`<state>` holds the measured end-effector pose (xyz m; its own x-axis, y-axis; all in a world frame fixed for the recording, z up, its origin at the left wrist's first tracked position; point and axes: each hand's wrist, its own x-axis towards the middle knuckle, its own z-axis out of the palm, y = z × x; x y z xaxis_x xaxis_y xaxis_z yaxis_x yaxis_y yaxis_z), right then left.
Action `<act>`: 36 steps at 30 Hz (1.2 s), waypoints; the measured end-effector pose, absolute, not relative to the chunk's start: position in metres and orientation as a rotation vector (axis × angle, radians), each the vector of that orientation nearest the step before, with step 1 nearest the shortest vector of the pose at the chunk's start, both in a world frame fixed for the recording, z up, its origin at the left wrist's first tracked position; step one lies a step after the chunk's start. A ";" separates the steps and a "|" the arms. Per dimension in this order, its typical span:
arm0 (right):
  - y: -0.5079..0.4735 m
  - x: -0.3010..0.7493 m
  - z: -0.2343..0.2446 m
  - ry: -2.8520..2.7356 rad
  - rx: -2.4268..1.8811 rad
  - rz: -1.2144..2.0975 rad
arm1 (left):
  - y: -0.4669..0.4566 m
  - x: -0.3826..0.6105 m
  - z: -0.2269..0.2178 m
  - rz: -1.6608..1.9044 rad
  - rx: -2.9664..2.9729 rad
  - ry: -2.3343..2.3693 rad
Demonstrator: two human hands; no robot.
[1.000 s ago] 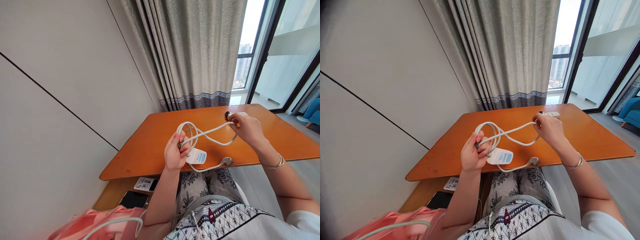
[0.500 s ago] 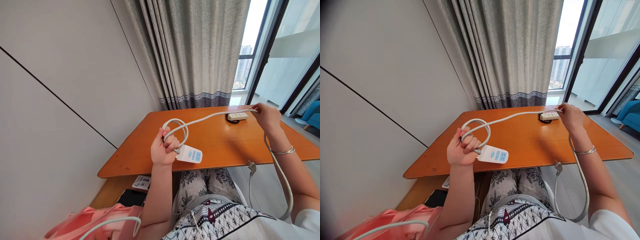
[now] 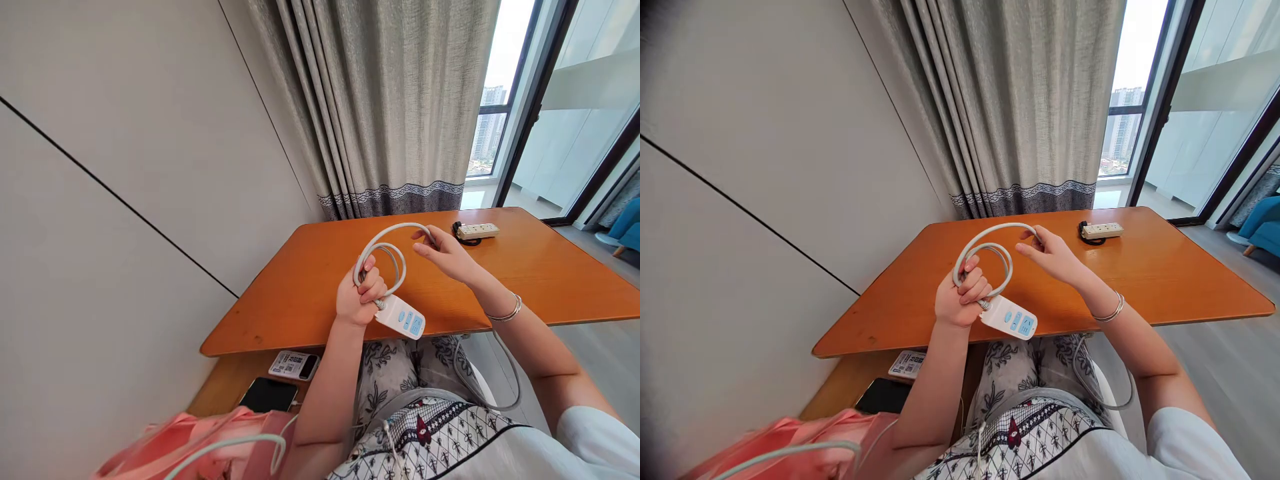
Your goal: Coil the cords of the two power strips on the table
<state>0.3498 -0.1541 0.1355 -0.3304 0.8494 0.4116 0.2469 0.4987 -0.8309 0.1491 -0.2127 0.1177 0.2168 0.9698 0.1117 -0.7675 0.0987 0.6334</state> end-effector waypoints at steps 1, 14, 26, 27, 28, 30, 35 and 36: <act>-0.156 0.346 0.135 -1.825 -0.911 0.901 | -0.213 0.149 0.116 1.309 0.667 0.364; -0.166 0.325 0.115 -1.670 -0.740 1.449 | -0.210 0.152 0.109 1.187 0.619 0.304; -0.165 0.332 0.102 -1.599 -0.724 1.488 | -0.208 0.153 0.098 1.209 0.747 0.197; -0.165 0.333 0.100 -1.600 -0.730 1.523 | -0.208 0.153 0.099 1.214 0.745 0.209; -0.164 0.334 0.097 -1.602 -0.735 1.561 | -0.208 0.153 0.099 1.219 0.737 0.226; -0.163 0.336 0.093 -1.587 -0.727 1.623 | -0.207 0.153 0.100 1.221 0.712 0.265; -0.162 0.332 0.087 -1.498 -0.676 1.615 | -0.205 0.153 0.102 1.221 0.652 0.299; -0.163 0.331 0.087 -1.488 -0.674 1.594 | -0.205 0.153 0.102 1.221 0.649 0.301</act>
<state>0.3311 -0.1629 0.0869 -0.5087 0.8473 0.1524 -0.2105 0.0492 -0.9763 0.1526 -0.2048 0.1020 0.3324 0.9349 0.1242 -0.7701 0.1930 0.6080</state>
